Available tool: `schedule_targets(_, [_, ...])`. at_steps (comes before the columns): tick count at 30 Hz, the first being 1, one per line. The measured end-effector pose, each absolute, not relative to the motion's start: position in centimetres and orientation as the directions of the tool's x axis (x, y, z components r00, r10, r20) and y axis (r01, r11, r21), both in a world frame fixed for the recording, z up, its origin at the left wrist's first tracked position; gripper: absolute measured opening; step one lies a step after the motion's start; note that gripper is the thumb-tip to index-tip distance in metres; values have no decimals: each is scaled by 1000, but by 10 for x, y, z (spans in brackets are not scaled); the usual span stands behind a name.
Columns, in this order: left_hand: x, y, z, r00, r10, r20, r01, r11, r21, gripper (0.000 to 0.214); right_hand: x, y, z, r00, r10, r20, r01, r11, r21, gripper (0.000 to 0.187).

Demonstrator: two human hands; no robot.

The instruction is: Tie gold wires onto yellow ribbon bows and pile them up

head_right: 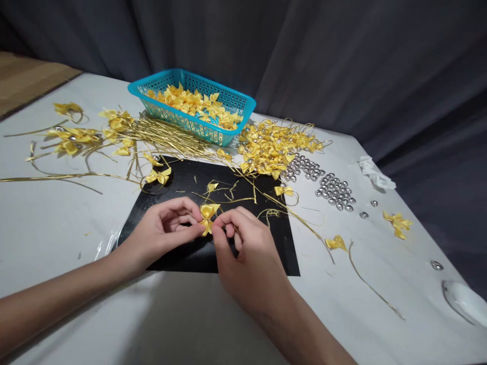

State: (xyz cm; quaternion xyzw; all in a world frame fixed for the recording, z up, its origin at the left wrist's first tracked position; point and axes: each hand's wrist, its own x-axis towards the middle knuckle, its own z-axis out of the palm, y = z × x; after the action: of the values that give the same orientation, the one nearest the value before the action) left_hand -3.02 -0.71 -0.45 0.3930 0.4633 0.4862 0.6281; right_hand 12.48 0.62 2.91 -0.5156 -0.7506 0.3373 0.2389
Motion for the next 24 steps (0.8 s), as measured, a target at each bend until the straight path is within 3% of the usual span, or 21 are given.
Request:
schedule_targets(4, [-30, -6, -4, 102, 972, -212, -259, 232, 938, 14, 123, 6, 24, -275, 955, -114, 555, 61, -830, 18])
schedule_targets(9, [-31, -7, -6, 111, 976, -186, -254, 209, 944, 13, 122, 6, 22, -297, 910, -288, 468, -124, -875, 21])
schedule_targets(18, [-29, -6, -6, 127, 973, -193, -233, 219, 947, 14, 120, 1, 22, -257, 963, -82, 507, 62, -860, 16])
schedule_targets(24, [-28, -9, -5, 106, 973, -205, -206, 223, 953, 16, 117, 4, 25, -225, 967, -118, 501, 11, -865, 16])
